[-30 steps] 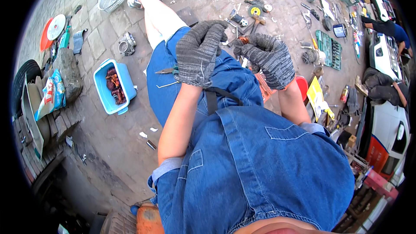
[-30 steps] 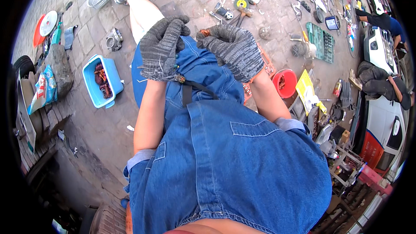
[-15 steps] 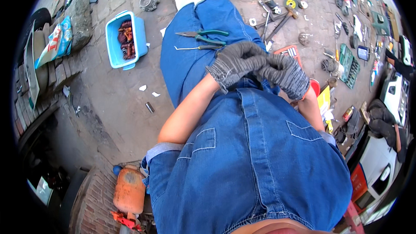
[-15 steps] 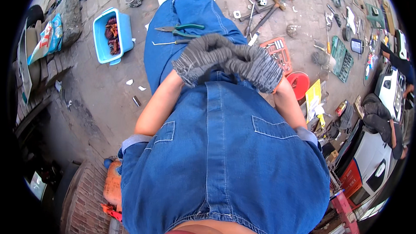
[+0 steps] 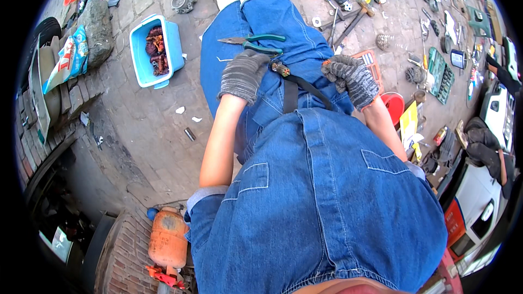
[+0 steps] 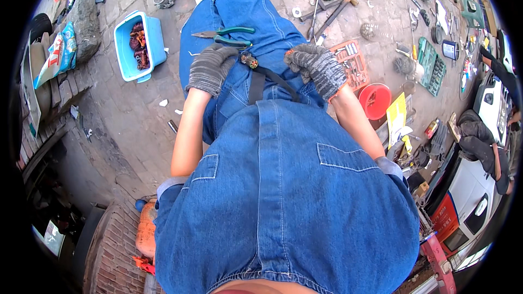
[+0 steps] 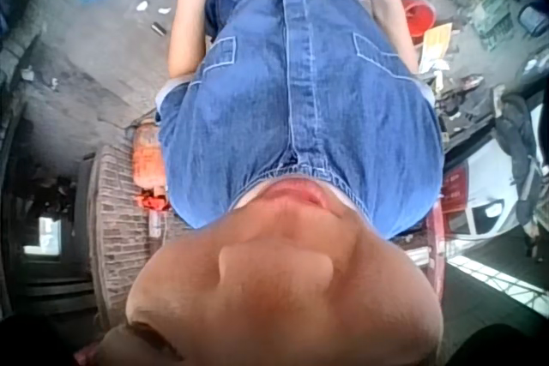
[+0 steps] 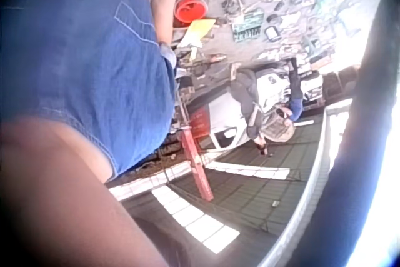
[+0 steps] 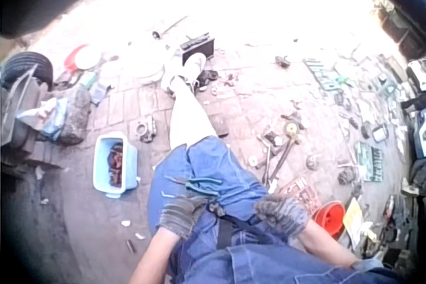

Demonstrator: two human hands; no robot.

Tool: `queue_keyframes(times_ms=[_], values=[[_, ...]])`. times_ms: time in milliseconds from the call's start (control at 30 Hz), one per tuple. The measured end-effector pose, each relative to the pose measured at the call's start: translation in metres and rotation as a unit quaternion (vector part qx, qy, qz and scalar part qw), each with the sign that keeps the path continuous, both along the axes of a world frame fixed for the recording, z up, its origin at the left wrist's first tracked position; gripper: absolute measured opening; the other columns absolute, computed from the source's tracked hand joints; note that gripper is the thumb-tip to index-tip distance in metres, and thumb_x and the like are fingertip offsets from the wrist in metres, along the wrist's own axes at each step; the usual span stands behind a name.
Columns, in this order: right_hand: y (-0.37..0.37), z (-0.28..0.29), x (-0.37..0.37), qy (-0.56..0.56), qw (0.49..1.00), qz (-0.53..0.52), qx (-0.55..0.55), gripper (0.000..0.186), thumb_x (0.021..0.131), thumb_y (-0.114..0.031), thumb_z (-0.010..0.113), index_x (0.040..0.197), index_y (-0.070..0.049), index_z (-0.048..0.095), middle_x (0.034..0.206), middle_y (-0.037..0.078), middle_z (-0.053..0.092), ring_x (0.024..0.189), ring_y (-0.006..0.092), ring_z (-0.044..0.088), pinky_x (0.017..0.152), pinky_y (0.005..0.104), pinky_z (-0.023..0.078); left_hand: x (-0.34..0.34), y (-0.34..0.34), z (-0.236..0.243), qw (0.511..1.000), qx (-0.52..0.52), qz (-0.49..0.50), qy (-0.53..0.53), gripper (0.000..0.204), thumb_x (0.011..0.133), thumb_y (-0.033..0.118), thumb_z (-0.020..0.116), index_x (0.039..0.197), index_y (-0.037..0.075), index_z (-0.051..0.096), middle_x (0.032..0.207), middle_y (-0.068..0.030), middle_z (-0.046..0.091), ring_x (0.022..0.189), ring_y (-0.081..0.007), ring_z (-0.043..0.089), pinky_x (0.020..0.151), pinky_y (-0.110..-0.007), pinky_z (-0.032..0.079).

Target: The person sits on the ground and uses pliers and a screwdriver to strip wires and adjust a small cylindrical electronic component. They repeatedly twist and cut wires, then use the screwdriver to manipulate internal parts of the component.

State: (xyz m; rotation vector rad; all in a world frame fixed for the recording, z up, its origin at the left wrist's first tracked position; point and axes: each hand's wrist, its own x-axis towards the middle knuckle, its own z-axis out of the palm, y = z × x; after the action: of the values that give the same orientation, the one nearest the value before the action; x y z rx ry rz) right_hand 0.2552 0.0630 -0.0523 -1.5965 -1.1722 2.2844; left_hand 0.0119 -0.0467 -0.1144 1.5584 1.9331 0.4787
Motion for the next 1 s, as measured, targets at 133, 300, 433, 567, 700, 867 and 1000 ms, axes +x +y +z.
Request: queue_keyframes(times_ms=[133, 300, 433, 567, 700, 867, 1000], values=[[-0.008, -0.007, -0.008, -0.041, 0.999, -0.026, 0.016, 0.029, 0.083, -0.019, 0.061, 0.105, 0.000, 0.057, 0.085, 0.004, 0.065, 0.066, 0.0064, 0.057, 0.044, 0.0175, 0.039, 0.017, 0.009, 0.005, 0.994, 0.057, -0.089, -0.011, 0.025, 0.072, 0.021, 0.067, 0.095, 0.013, 0.066, 0.093, -0.0098, 0.060, 0.090, -0.0278, 0.057, 0.080, -0.037, 0.046], [-0.015, -0.010, -0.011, -0.006, 0.997, -0.071, 0.010, 0.027, 0.083, -0.020, 0.061, 0.104, -0.003, 0.057, 0.088, 0.003, 0.065, 0.071, 0.0055, 0.057, 0.048, 0.0161, 0.038, 0.027, 0.018, -0.003, 0.992, 0.047, -0.117, 0.012, 0.025, 0.072, 0.021, 0.068, 0.095, 0.013, 0.066, 0.096, -0.0114, 0.059, 0.091, -0.0287, 0.055, 0.083, -0.038, 0.044], [-0.015, 0.000, -0.018, -0.006, 0.997, -0.077, 0.019, 0.017, 0.084, -0.021, 0.058, 0.094, -0.007, 0.060, 0.074, -0.001, 0.058, 0.057, 0.0049, 0.048, 0.044, 0.0177, 0.032, 0.024, 0.018, -0.007, 0.990, 0.111, -0.076, -0.051, 0.026, 0.075, 0.021, 0.066, 0.097, 0.007, 0.065, 0.094, -0.0132, 0.058, 0.091, -0.0274, 0.056, 0.082, -0.036, 0.045], [-0.008, 0.009, -0.016, 0.035, 0.998, -0.050, 0.030, 0.012, 0.084, -0.020, 0.059, 0.086, -0.008, 0.059, 0.072, -0.001, 0.057, 0.058, 0.0049, 0.047, 0.046, 0.0174, 0.033, 0.026, 0.014, -0.002, 0.873, 0.095, 0.117, -0.463, 0.032, 0.084, 0.023, 0.060, 0.106, -0.001, 0.058, 0.102, -0.0144, 0.058, 0.093, -0.0240, 0.058, 0.078, -0.033, 0.047], [-0.013, 0.015, -0.023, 0.089, 0.969, -0.011, 0.230, 0.011, 0.084, -0.017, 0.056, 0.082, -0.008, 0.061, 0.072, -0.002, 0.056, 0.061, 0.0035, 0.047, 0.049, 0.0178, 0.034, 0.031, 0.024, 0.053, 0.598, 0.035, 0.136, -0.789, 0.039, 0.092, 0.028, 0.049, 0.116, -0.004, 0.049, 0.111, -0.0177, 0.057, 0.092, -0.0256, 0.061, 0.074, -0.034, 0.051], [-0.008, 0.059, -0.036, 0.070, 0.986, -0.092, 0.119, 0.018, 0.088, -0.022, 0.054, 0.095, -0.006, 0.059, 0.081, 0.000, 0.058, 0.066, 0.0045, 0.050, 0.056, 0.0192, 0.039, 0.037, 0.030, 0.088, 0.553, 0.010, 0.133, -0.822, 0.050, 0.092, 0.030, 0.049, 0.126, -0.006, 0.041, 0.114, -0.0225, 0.055, 0.097, -0.0291, 0.061, 0.072, -0.033, 0.053], [-0.004, 0.066, -0.035, 0.129, 0.974, -0.119, 0.145, 0.028, 0.089, -0.028, 0.052, 0.102, -0.004, 0.055, 0.078, 0.000, 0.057, 0.061, 0.0059, 0.046, 0.052, 0.0196, 0.037, 0.041, 0.033, 0.111, 0.552, 0.023, 0.137, -0.822, 0.055, 0.091, 0.031, 0.049, 0.128, -0.008, 0.036, 0.118, -0.0262, 0.052, 0.097, -0.0306, 0.061, 0.075, -0.035, 0.056]])
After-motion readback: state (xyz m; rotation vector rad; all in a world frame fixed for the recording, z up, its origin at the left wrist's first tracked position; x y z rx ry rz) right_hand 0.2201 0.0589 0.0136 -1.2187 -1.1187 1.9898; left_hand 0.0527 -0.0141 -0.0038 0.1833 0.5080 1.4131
